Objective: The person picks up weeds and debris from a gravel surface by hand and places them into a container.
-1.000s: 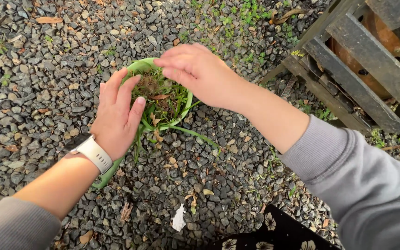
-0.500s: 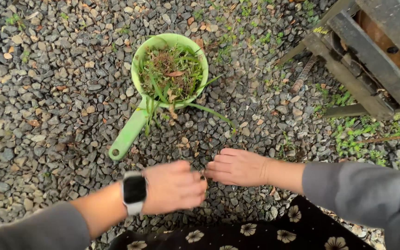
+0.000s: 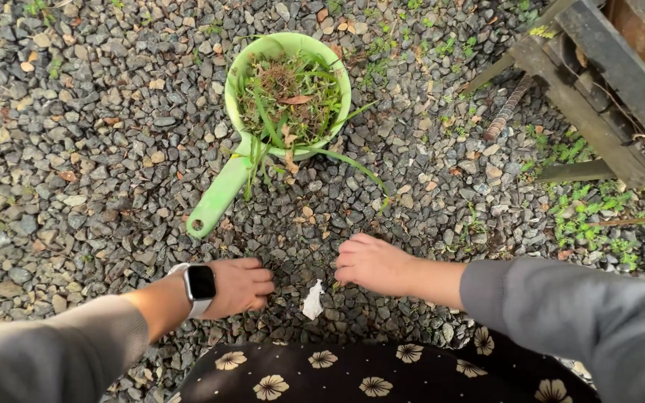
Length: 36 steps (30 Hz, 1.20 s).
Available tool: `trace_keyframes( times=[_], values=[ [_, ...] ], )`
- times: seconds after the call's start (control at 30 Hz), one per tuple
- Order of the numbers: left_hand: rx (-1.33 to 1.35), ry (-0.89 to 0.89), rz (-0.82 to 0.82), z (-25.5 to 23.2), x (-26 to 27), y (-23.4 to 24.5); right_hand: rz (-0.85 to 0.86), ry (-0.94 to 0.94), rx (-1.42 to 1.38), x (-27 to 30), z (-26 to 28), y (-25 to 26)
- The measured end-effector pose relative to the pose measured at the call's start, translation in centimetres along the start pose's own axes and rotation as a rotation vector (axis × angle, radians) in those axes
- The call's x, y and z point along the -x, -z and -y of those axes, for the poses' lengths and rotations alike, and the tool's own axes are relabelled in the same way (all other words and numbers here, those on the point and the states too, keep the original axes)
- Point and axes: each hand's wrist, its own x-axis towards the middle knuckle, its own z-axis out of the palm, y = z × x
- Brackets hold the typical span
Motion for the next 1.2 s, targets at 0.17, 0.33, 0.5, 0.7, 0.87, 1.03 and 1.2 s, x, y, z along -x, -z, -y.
trace_keyframes(
  times=[0.17, 0.33, 0.5, 0.7, 0.87, 1.03, 1.2],
  values=[
    [-0.018, 0.008, 0.021, -0.1, -0.1, 0.8, -0.080, -0.049, -0.236, -0.3, -0.4, 1.1],
    [-0.030, 0.026, 0.003, 0.5, -0.3, -0.2, -0.177, -0.384, -0.529, -2.0, -0.6, 1.1],
    [-0.015, 0.063, 0.079, 1.1, -0.3, -0.3, -0.228, -0.416, -0.371, -4.7, -1.6, 0.1],
    [-0.036, 0.045, 0.079, 1.1, -0.1, 0.4, -0.354, -0.230, -0.207, -6.7, -1.0, -1.0],
    [-0.014, 0.043, 0.084, 1.1, 0.2, 0.0, -0.309, -0.257, -0.144, -6.4, -0.4, -1.6],
    [-0.012, 0.052, 0.123, 1.1, 0.1, 1.0, -0.402, -0.302, -0.239, -5.9, -1.3, -1.8],
    [-0.014, 0.030, 0.092, 1.3, -0.3, 0.5, -0.467, -0.582, -0.352, -6.8, -3.0, -0.3]
  ],
)
